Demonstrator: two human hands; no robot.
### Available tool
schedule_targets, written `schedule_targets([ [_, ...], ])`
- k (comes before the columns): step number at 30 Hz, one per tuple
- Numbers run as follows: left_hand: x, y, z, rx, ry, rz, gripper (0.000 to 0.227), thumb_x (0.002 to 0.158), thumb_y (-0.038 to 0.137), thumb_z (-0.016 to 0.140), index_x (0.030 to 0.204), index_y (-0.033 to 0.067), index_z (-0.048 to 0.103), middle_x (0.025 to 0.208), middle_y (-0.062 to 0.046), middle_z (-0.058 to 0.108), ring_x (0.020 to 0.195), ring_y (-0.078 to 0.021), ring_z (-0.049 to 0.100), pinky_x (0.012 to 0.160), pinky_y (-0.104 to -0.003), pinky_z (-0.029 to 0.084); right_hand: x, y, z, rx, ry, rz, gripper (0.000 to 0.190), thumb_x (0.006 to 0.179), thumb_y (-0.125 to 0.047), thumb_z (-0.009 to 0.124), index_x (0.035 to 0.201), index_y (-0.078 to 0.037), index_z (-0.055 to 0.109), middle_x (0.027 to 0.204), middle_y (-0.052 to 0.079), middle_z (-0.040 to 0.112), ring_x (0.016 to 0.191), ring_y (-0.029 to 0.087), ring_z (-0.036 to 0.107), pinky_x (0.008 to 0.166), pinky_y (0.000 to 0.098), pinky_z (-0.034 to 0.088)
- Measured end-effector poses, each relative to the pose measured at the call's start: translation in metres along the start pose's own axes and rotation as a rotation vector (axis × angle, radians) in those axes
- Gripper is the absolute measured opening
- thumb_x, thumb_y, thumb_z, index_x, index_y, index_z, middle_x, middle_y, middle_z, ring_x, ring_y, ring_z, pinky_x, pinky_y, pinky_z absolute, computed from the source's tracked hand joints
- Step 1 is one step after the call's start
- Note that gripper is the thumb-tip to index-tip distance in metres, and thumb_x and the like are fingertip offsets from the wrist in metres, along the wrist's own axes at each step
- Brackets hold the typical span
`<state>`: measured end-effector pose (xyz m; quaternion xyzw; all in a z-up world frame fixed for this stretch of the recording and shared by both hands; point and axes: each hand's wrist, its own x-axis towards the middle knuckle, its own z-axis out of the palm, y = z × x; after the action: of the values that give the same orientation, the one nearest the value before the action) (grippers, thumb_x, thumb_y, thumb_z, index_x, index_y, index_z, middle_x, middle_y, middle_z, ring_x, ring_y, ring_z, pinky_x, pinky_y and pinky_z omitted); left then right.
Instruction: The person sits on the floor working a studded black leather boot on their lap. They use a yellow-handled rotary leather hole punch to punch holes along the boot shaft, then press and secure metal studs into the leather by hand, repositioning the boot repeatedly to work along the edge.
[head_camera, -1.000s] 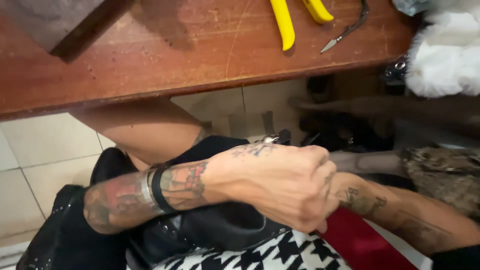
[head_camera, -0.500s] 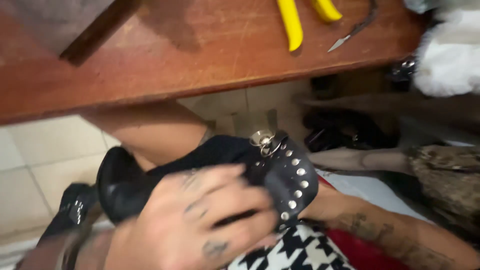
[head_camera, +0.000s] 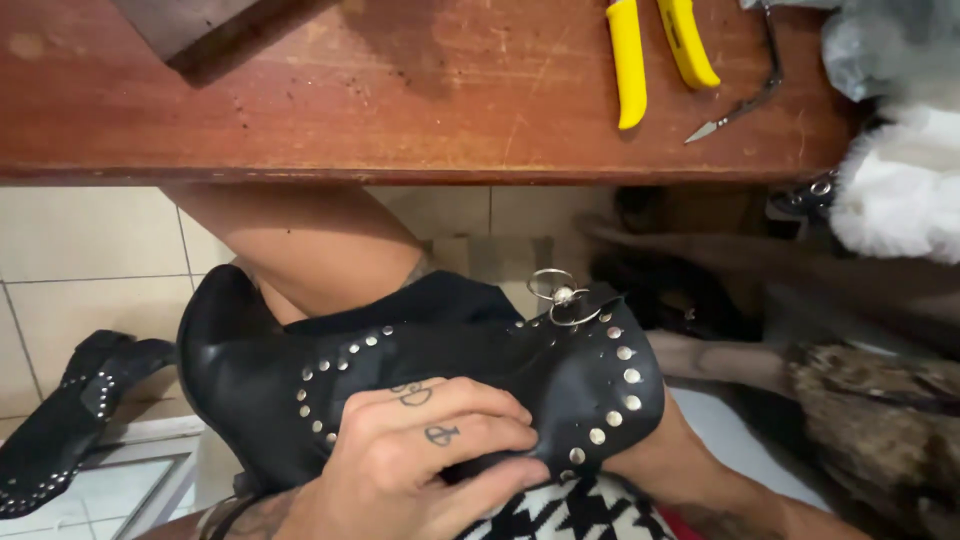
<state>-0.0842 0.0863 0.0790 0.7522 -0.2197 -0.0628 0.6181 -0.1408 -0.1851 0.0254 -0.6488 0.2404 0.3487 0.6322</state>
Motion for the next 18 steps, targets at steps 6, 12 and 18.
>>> schedule_targets([
  [6,0.001,-0.001,0.001,-0.097,-0.046,-0.07,0.015,0.083,0.01,0.085,0.093,0.0044,0.075,0.095,-0.006,0.076,0.086,-0.0214,0.076,0.077,-0.029,0.06,0.0,0.004,0.001,0.062,-0.021,-0.064,0.074,0.063,-0.001,0.09,0.13,-0.001,0.058,0.115,0.005,0.071,0.104,0.014,0.067,0.09,0.0341,0.057],
  [12,-0.001,-0.004,0.002,-0.158,-0.11,-0.127,0.011,0.085,0.007,0.082,0.091,0.0034,0.075,0.092,-0.006,0.075,0.086,-0.0204,0.076,0.077,-0.029,0.06,0.001,-0.019,0.018,0.13,0.016,0.006,0.072,0.061,-0.002,0.088,0.127,-0.006,0.058,0.112,0.004,0.072,0.102,0.014,0.069,0.088,0.0328,0.057],
  [18,-0.001,-0.006,0.004,-0.147,-0.121,-0.163,0.009,0.083,0.006,0.082,0.089,0.0031,0.075,0.091,-0.007,0.076,0.084,-0.0191,0.077,0.076,-0.028,0.061,0.002,-0.026,0.022,0.1,-0.063,-0.007,0.067,0.062,0.002,0.086,0.124,0.0,0.063,0.109,0.007,0.072,0.1,0.014,0.068,0.088,0.0329,0.056],
])
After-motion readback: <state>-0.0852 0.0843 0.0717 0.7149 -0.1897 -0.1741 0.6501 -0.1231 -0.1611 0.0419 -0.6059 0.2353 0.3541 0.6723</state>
